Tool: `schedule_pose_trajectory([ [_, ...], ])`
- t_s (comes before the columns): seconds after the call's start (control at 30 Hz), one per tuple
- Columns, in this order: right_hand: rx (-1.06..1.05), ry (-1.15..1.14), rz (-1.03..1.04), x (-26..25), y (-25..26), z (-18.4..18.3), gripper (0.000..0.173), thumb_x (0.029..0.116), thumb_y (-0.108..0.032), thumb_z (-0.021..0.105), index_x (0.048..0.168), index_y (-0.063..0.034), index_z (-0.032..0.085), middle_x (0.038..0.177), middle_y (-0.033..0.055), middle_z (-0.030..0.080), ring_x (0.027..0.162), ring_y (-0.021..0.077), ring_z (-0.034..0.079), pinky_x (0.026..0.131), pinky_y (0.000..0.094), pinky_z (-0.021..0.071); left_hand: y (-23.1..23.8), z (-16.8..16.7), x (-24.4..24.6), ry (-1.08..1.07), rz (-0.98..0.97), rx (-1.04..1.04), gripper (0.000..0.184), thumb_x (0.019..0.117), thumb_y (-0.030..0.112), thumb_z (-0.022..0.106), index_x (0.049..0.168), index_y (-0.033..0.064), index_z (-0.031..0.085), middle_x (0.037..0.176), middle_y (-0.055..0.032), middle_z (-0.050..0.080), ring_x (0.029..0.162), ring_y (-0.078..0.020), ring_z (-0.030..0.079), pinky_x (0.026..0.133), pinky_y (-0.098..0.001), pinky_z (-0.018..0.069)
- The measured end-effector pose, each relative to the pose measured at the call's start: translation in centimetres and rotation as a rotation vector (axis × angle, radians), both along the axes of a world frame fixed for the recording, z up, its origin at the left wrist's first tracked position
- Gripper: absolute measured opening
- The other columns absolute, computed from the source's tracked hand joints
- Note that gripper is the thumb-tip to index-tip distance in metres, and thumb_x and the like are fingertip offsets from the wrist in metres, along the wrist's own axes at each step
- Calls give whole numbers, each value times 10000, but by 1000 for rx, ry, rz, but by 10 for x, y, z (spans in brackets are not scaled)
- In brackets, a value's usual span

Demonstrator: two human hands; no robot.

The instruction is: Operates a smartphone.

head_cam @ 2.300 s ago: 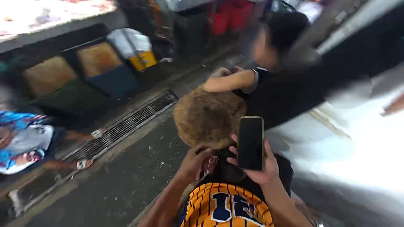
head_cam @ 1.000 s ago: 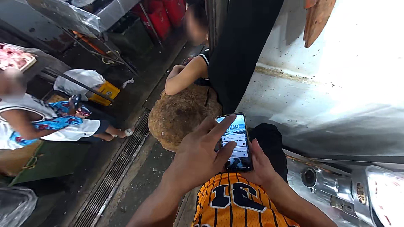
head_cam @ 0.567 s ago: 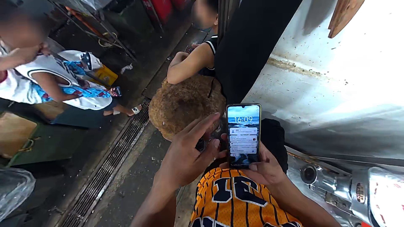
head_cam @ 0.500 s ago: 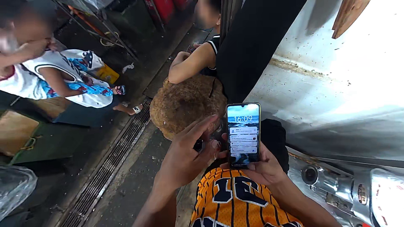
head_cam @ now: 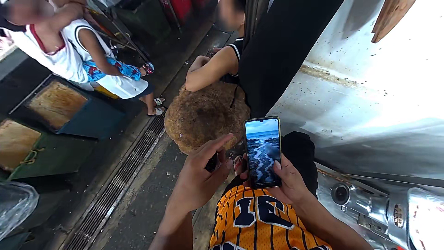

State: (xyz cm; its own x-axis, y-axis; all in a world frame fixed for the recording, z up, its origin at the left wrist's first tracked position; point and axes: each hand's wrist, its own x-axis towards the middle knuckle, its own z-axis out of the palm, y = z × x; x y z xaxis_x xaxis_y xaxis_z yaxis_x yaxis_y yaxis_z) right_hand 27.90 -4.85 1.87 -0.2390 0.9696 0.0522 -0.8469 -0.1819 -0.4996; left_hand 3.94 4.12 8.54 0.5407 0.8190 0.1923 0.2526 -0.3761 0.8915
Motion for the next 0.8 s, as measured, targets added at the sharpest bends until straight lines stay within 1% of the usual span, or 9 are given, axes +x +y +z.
schedule_pose_trajectory([
  [0.07, 28, -7, 1, 2, 1, 0, 498, 1040, -220, 595, 1496, -110, 426, 1425, 287, 526, 1212, 500, 598, 983, 671, 520, 1, 5, 4, -9, -26, 6, 455, 1007, 272, 626, 1448, 174, 578, 905, 70, 619, 703, -25, 528, 592, -185, 462],
  [0.13, 44, -19, -3, 2, 1, -1, 498, 1029, -177, 610, 1493, -112, 441, 1415, 288, 536, 1205, 500, 603, 983, 669, 523, 2, 12, 8, 18, -24, 36, 460, 1008, 310, 627, 1451, 197, 576, 915, 80, 621, 711, -17, 533, 594, -179, 466],
  [0.23, 79, -45, -3, 1, 1, -2, 500, 1023, -172, 620, 1488, -109, 447, 1413, 295, 535, 1192, 500, 611, 977, 660, 530, 6, 21, 13, 51, -8, 85, 464, 1008, 344, 619, 1455, 226, 573, 948, 86, 629, 741, -21, 553, 610, -187, 486],
  [0.3, 102, -53, 1, 0, 2, -2, 512, 1025, -165, 614, 1499, -111, 430, 1425, 301, 523, 1194, 503, 609, 977, 654, 533, 9, 24, 15, 51, -4, 107, 469, 1008, 339, 619, 1457, 213, 568, 965, 79, 629, 766, -29, 568, 631, -195, 506],
  [0.43, 99, -50, -3, 3, 2, 0, 502, 1021, -138, 613, 1492, -113, 441, 1426, 297, 524, 1191, 502, 612, 976, 655, 534, 13, 23, 19, 71, 30, 124, 487, 1001, 336, 619, 1474, 241, 553, 954, 84, 613, 742, -21, 563, 615, -193, 509],
  [0.5, 90, -58, -9, 4, 4, 0, 501, 1017, -140, 622, 1487, -114, 450, 1429, 295, 525, 1189, 501, 615, 972, 655, 537, 14, 24, 20, 89, 51, 131, 494, 996, 341, 627, 1480, 273, 547, 1005, 80, 608, 738, -17, 558, 608, -197, 510],
  [0.6, 92, -50, 0, 4, 5, 0, 512, 1016, -125, 618, 1494, -110, 436, 1447, 306, 502, 1191, 509, 610, 970, 655, 536, 14, 29, 22, 125, 68, 166, 501, 985, 337, 634, 1478, 306, 549, 1109, 76, 576, 713, 4, 511, 560, -179, 464],
  [0.63, 99, -46, 4, 3, 5, 0, 510, 1016, -115, 612, 1494, -109, 435, 1449, 306, 501, 1192, 508, 611, 972, 656, 534, 14, 31, 22, 135, 68, 178, 503, 984, 341, 633, 1478, 311, 548, 1119, 76, 573, 709, 5, 503, 553, -179, 455],
  [0.8, 117, -52, 12, 0, 7, 2, 479, 1016, -86, 607, 1471, -94, 459, 1324, 290, 603, 1165, 493, 635, 975, 656, 535, 11, 43, 24, 132, 13, 226, 488, 1005, 349, 613, 1481, 266, 542, 1071, 82, 608, 709, 14, 515, 565, -171, 465],
])
